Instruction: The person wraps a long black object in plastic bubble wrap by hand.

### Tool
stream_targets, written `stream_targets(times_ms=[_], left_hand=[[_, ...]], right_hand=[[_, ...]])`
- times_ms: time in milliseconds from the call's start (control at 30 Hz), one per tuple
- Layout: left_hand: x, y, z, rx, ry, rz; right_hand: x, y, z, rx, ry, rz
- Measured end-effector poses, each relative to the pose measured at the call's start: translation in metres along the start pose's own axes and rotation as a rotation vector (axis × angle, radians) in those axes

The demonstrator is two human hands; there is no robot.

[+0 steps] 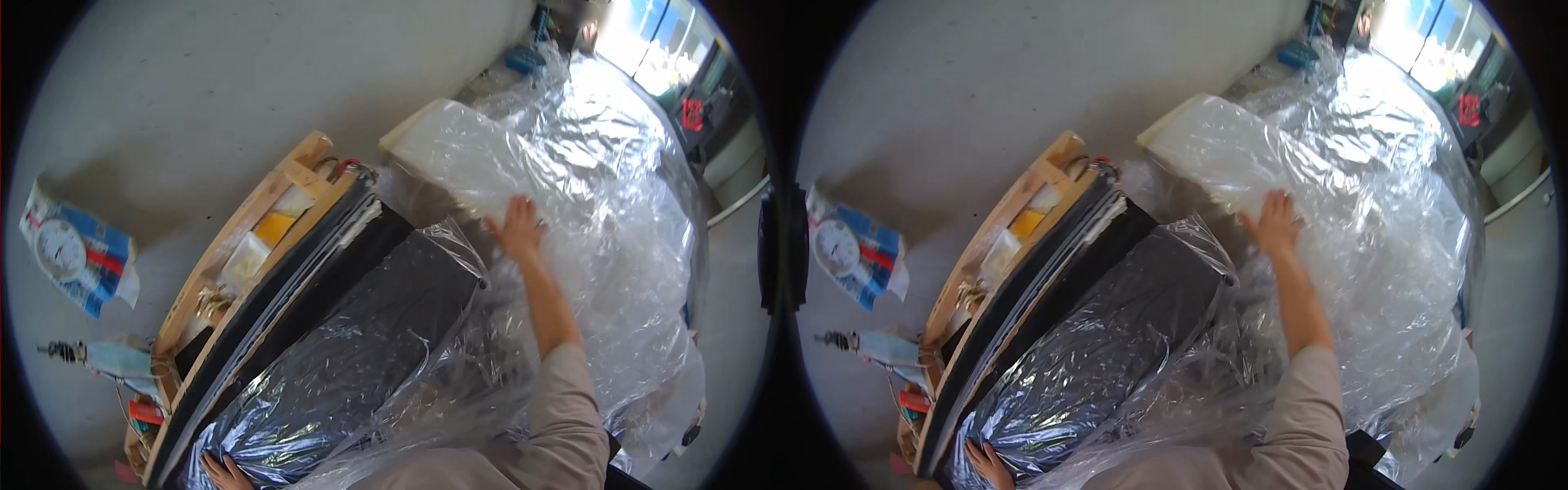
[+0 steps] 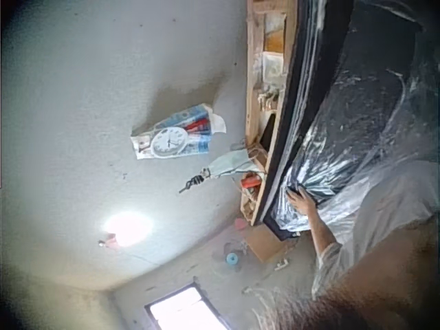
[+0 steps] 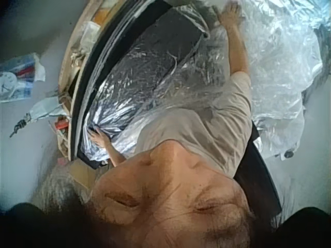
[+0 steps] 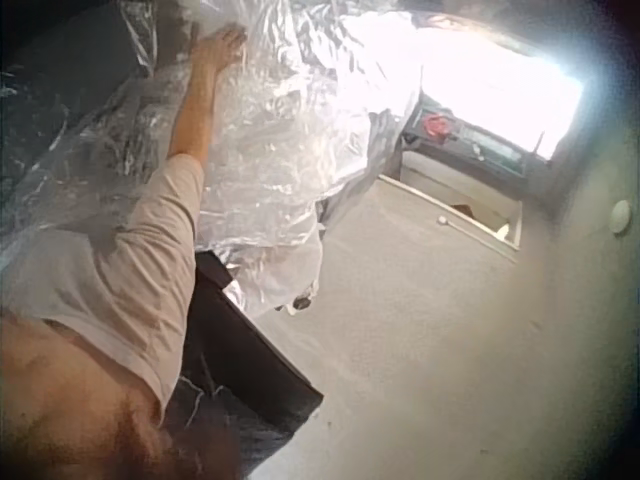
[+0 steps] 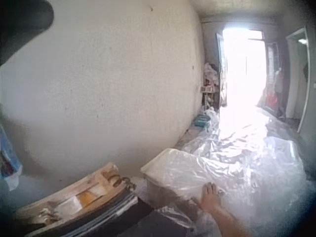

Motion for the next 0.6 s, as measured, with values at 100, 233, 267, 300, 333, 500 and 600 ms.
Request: stream_targets(times_ms=[100, 233, 267, 300, 333, 500, 600], left_hand=[[0.021, 0.014, -0.019, -0.019, -0.131, -0.025], [0.031, 0.018, -0.039, -0.056, -0.148, -0.037], [0.028, 0.018, -0.035, -0.081, -0.176, -0.049], [0.035, 0.023, -0.042, -0.034, -0.141, -0.023], [0.043, 0.029, -0.041, -0.034, -0.110, -0.023], [0.054, 0.028, -0.067, 0.062, 0.060, -0.015], [0.073, 0.033, -0.079, 0.182, 0.187, 0.016]], right_hand=[[-0.002, 0.068, 0.033, 0.191, 0.116, -0.081], [0.013, 0.138, 0.060, 0.382, 0.140, -0.054], [0.014, 0.152, 0.057, 0.487, 0.173, -0.021], [0.016, 0.164, 0.049, 0.476, 0.177, -0.020], [0.016, 0.173, 0.048, 0.594, 0.197, 0.020], [0.010, 0.167, 0.014, 0.507, 0.217, -0.001], [0.001, 0.136, 0.043, 0.001, 0.354, 0.075]])
Point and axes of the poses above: each hand's wrist, its own y-axis towards the middle knuckle, its own x-axis out of the palm, z = x × y, the point moved 3 cm from there along y, towards the middle knuckle, and after that the axes turned 6 degrees about x, right-handed, at the moved point
